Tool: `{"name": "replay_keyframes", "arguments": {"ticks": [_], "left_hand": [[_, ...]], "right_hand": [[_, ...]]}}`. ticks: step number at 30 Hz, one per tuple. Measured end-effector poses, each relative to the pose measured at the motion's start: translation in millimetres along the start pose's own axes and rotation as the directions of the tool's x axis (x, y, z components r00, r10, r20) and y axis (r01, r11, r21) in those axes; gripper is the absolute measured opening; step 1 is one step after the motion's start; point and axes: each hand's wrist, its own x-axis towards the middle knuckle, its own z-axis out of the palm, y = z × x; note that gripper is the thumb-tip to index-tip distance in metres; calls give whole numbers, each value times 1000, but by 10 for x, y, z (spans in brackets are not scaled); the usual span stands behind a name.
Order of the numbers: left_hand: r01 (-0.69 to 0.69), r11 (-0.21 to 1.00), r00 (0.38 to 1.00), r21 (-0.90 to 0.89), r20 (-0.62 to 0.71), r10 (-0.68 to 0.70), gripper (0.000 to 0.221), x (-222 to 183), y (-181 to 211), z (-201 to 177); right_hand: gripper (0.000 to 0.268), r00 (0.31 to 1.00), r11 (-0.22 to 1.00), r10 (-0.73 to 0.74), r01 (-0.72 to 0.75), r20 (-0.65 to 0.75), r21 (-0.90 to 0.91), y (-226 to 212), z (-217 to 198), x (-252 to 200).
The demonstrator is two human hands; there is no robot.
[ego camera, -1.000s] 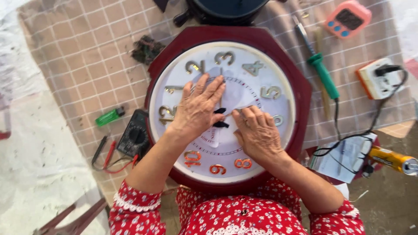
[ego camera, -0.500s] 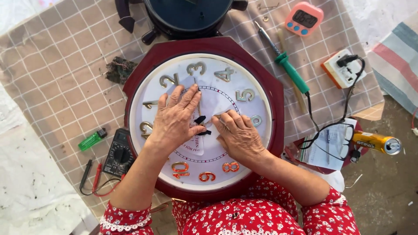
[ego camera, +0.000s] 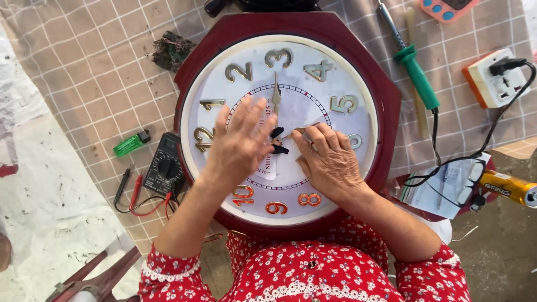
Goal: A person uses a screwdriver to adjust the internal mechanism of a wall clock and then manually repositions the clock hands on the face.
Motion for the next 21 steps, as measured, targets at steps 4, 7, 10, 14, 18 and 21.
{"name": "replay_keyframes", "arguments": {"ticks": [4, 7, 10, 14, 18, 21], "left_hand": [[4, 1000, 997, 19, 76, -6, 46, -116, 167, 44], [16, 999, 995, 29, 98, -18, 49, -157, 165, 93], [12, 1000, 997, 13, 79, -13, 49, -176, 160, 125], [5, 1000, 998, -28, 58, -3, 50, -187, 142, 136], [-10, 998, 998, -63, 69, 14, 48, -258, 102, 91], [-4, 999, 996, -52, 91, 9, 47, -326, 89, 72]], "right_hand": [[58, 1000, 1000, -1, 1, -4, 17, 13, 17, -5], [56, 1000, 1000, -2, 1, 12, 20, 13, 2, 1], [51, 999, 1000, -8, 8, 34, 19, 6, -50, 49], [47, 994, 1000, 12, -10, 107, -22, -22, -135, 186], [49, 994, 998, 7, 1, 105, -68, -17, -67, 217], [54, 992, 992, -8, 24, 122, -127, -48, -79, 222]]}}
